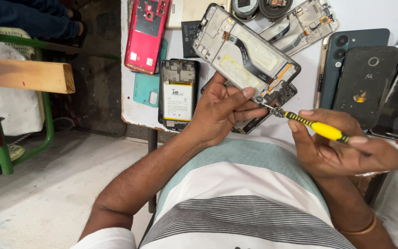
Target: The person disassembles and reassembles several smartphones on a cluttered workbench. They use a screwdriver to remove screws from phone frames, separate back covers, and handle internal components such as batteries and circuit boards. The person moves phones and parts around the table while working.
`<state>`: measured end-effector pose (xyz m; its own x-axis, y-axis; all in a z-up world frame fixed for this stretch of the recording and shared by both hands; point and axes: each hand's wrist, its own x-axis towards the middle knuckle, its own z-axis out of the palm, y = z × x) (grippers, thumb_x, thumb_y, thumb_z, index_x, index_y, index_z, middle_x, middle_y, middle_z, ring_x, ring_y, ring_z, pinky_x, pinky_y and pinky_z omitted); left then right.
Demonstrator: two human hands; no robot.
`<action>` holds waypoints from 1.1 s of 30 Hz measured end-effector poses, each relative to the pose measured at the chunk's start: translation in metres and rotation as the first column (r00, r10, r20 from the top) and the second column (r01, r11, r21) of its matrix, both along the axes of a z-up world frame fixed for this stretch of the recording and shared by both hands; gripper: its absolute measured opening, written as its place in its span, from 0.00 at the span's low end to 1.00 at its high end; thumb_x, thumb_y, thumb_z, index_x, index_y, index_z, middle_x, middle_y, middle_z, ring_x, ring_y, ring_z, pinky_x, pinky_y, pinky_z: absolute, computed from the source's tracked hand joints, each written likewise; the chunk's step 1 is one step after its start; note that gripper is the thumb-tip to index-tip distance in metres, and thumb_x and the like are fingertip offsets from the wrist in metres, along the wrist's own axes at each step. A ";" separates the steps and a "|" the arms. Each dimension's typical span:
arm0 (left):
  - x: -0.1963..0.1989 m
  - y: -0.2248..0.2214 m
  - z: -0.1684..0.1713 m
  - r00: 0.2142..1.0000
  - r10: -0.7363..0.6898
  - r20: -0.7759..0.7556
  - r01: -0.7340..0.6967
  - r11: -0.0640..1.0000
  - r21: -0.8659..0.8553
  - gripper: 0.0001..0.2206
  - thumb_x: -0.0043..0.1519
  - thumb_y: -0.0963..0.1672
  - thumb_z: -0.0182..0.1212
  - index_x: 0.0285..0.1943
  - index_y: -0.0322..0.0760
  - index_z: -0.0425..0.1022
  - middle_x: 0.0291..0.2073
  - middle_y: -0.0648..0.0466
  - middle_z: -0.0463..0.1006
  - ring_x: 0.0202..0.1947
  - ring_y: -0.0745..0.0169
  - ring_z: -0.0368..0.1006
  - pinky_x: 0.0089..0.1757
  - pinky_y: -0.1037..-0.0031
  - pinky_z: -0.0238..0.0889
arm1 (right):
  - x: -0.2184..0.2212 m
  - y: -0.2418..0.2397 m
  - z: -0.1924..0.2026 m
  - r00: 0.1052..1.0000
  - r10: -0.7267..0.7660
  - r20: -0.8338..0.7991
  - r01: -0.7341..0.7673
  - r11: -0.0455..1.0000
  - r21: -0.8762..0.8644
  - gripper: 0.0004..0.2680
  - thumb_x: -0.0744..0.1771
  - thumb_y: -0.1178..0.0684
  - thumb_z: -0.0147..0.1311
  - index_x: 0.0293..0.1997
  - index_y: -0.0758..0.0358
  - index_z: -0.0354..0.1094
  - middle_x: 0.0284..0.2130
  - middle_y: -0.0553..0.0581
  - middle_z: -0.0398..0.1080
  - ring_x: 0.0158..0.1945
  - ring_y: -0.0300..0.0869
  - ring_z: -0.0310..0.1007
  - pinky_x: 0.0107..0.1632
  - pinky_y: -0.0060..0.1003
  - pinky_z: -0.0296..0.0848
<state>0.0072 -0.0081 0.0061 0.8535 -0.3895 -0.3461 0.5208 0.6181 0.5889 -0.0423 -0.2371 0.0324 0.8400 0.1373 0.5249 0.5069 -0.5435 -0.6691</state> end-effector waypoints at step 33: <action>0.004 -0.006 0.015 0.999 0.046 -0.011 -0.046 0.999 -0.004 0.19 0.70 0.38 0.60 0.66 0.31 0.56 0.47 0.42 0.80 0.53 0.42 0.80 0.49 0.65 0.79 | -0.003 0.015 -0.031 0.979 -0.051 0.198 0.021 0.988 0.150 0.22 0.69 0.67 0.63 0.48 0.60 0.40 0.43 0.70 0.73 0.42 0.52 0.81 0.43 0.38 0.85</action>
<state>0.0115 -0.0144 0.0208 0.8669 -0.3512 -0.3538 0.4979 0.6445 0.5803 -0.0456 -0.2226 0.0014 0.7184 0.0176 0.6954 0.6207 -0.4676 -0.6294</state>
